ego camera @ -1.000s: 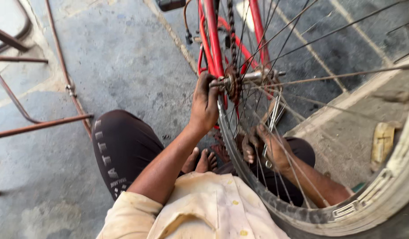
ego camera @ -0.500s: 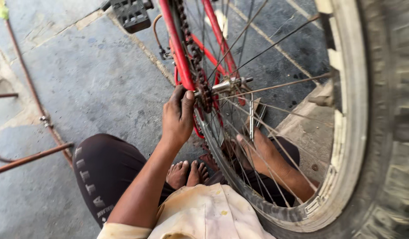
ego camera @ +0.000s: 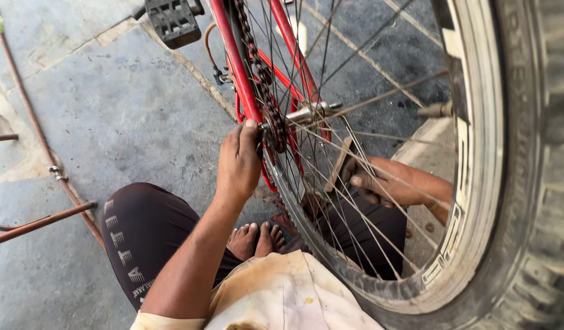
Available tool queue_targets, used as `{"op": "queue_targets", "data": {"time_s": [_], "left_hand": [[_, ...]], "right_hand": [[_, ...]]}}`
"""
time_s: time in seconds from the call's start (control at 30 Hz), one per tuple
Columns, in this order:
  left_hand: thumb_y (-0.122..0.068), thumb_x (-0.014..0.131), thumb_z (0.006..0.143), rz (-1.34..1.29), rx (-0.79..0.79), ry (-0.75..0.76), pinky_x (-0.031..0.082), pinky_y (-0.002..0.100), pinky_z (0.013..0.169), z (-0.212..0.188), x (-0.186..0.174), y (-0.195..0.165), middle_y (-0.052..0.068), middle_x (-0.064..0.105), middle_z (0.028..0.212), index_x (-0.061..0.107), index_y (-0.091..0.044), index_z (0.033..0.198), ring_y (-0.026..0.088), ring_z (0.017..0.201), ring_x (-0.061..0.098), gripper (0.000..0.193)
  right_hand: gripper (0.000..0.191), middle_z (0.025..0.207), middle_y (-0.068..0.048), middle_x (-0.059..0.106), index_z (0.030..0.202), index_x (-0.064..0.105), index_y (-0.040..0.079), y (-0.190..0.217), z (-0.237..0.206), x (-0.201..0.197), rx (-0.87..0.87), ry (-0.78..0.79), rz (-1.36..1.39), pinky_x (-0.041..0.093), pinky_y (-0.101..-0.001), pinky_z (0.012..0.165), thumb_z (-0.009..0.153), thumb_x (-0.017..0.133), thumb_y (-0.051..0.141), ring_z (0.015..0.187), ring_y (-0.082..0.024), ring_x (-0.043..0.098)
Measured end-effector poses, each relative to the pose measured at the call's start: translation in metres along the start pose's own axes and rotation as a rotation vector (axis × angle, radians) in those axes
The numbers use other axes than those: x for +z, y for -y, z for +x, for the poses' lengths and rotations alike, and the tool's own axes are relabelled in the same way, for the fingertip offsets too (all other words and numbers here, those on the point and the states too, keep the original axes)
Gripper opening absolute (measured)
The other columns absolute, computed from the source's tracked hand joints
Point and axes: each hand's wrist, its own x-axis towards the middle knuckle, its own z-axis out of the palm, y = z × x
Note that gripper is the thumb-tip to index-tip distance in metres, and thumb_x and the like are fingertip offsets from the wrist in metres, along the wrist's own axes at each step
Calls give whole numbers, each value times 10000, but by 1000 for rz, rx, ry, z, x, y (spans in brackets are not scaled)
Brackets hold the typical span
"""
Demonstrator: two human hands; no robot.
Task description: The person is repairing a red bicycle by tightening the rear wheel axle nuts using two wrenches. They adjust the wheel position and ensure the axle is secure.
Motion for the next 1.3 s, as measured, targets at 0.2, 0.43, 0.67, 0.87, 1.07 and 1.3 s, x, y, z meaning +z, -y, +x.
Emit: {"op": "queue_targets", "data": {"time_s": [0.2,0.43,0.67,0.87,1.07,1.3], "left_hand": [[-394,386,1074,18,16,36,434,406,654,2,-3,-2,121,572,704,599,22,907,217,676,532,496],[-399,406,1081,-19,111,44,479,388,706,4,-7,-3,126,620,765,613,37,945,223,735,584,501],[-456,403,1081,44,68,18,484,383,698,1,-5,0,102,620,767,617,18,1004,194,730,594,526],[-423,469,1073,-224,-36,157,447,298,560,-13,-6,7,24,547,758,549,-44,1190,99,639,517,404],[-276,528,1109,-388,84,197,428,249,565,-28,-3,12,-21,556,854,509,-55,1244,53,665,485,259],[-399,484,1104,-189,134,127,445,249,549,-18,-2,11,-25,566,768,543,-62,1117,52,641,525,342]], "right_hand": [[502,728,80,619,1356,481,170,-13,5,34,-23,-164,-41,536,-241,433,943,500,456,460,-97,608],[448,807,-74,564,1153,573,16,-65,43,83,-140,-283,452,448,-345,544,1081,520,456,605,-155,496],[485,915,-62,642,1171,649,30,-58,45,78,-378,98,809,526,-333,732,1088,479,476,798,-148,622],[520,882,-63,631,1169,651,18,-43,43,92,-395,293,968,534,-341,715,1102,449,493,773,-172,639],[557,849,-63,620,1166,652,7,-46,47,97,-381,347,1020,542,-348,698,1116,419,510,748,-196,655],[601,811,-64,607,1163,654,-7,-36,48,97,-356,357,1043,551,-356,679,1132,385,529,719,-223,675]]}}
